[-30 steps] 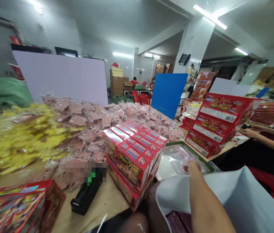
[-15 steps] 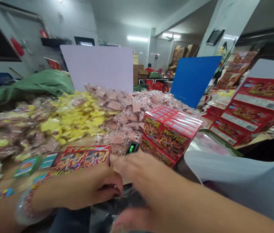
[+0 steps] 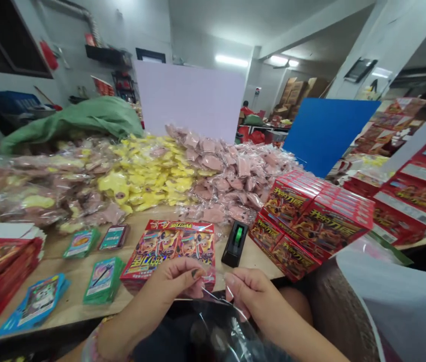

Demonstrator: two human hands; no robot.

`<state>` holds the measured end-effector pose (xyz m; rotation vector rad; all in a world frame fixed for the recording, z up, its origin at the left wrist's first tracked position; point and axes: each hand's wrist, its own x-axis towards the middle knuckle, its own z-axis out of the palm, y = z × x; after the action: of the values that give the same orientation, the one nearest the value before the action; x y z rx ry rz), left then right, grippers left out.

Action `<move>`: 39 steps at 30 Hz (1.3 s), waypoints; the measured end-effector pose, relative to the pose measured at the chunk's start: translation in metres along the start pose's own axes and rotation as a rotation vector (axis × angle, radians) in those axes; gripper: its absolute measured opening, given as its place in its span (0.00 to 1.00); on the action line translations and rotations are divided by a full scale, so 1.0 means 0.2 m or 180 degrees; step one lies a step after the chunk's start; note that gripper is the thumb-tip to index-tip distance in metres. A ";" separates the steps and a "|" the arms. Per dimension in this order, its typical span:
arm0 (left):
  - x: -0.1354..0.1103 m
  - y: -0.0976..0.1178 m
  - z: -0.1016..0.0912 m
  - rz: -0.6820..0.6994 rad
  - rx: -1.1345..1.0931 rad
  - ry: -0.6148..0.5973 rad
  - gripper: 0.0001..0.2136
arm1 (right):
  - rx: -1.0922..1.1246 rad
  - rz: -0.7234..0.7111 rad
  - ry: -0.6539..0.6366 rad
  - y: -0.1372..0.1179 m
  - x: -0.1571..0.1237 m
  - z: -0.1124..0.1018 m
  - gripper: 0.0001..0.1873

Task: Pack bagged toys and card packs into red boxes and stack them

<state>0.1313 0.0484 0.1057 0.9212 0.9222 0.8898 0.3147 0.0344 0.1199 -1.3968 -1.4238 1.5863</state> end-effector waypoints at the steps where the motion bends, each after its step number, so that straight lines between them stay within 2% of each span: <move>1: 0.00 -0.01 0.00 -0.0012 -0.0086 0.0059 0.11 | -0.0022 0.0029 0.0078 0.00 0.01 0.00 0.25; 8: 0.03 -0.05 0.02 -0.0089 -0.0298 0.0221 0.09 | 0.0138 0.0212 0.0233 0.06 0.03 -0.06 0.25; 15: 0.09 -0.11 0.08 0.0235 -0.0180 0.0335 0.14 | 0.0119 0.0224 0.0264 0.09 0.02 -0.09 0.27; 19: 0.08 -0.10 0.11 0.0319 -0.0179 0.0366 0.14 | 0.0029 0.0156 0.0269 0.09 0.03 -0.10 0.27; 22: 0.08 -0.09 0.10 0.0399 -0.0069 0.0434 0.13 | 0.0037 0.0170 0.0247 0.09 0.01 -0.13 0.26; 25: 0.12 -0.06 0.01 0.0721 0.0308 0.0836 0.12 | 0.0288 0.0310 0.0100 0.08 -0.04 -0.20 0.24; 28: 0.12 0.00 -0.09 0.1147 0.1002 0.1166 0.11 | 0.0551 0.0448 -0.0177 0.05 -0.08 -0.26 0.22; 30: 0.07 0.04 -0.10 0.1720 0.1591 0.1631 0.12 | 0.0607 0.0370 -0.0268 0.01 -0.08 -0.26 0.23; 32: -0.02 0.07 -0.04 0.2329 0.2050 0.1928 0.15 | 0.0585 0.0173 -0.0194 -0.04 -0.06 -0.21 0.23; 33: -0.07 0.06 0.00 0.2468 0.2161 0.1770 0.19 | 0.0524 0.0042 -0.0128 -0.07 -0.05 -0.16 0.23; 34: -0.11 0.05 0.05 0.2426 0.2165 0.1371 0.23 | 0.0435 -0.0132 -0.0092 -0.09 -0.04 -0.12 0.22; 36: -0.16 0.02 0.12 0.1967 0.1754 0.0469 0.32 | 0.0229 -0.0592 -0.0168 -0.14 -0.02 -0.03 0.22; 37: -0.16 0.01 0.15 0.1686 0.1366 0.0258 0.34 | 0.0130 -0.0826 -0.0254 -0.16 -0.01 0.01 0.22; 39: -0.13 0.00 0.15 0.1184 0.0407 0.0352 0.28 | -0.0062 -0.1213 -0.0310 -0.20 0.00 0.07 0.22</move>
<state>0.1504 0.0175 0.1227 1.1870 0.9253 1.2181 0.2934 0.0404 0.1552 -0.9935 -1.6514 1.4089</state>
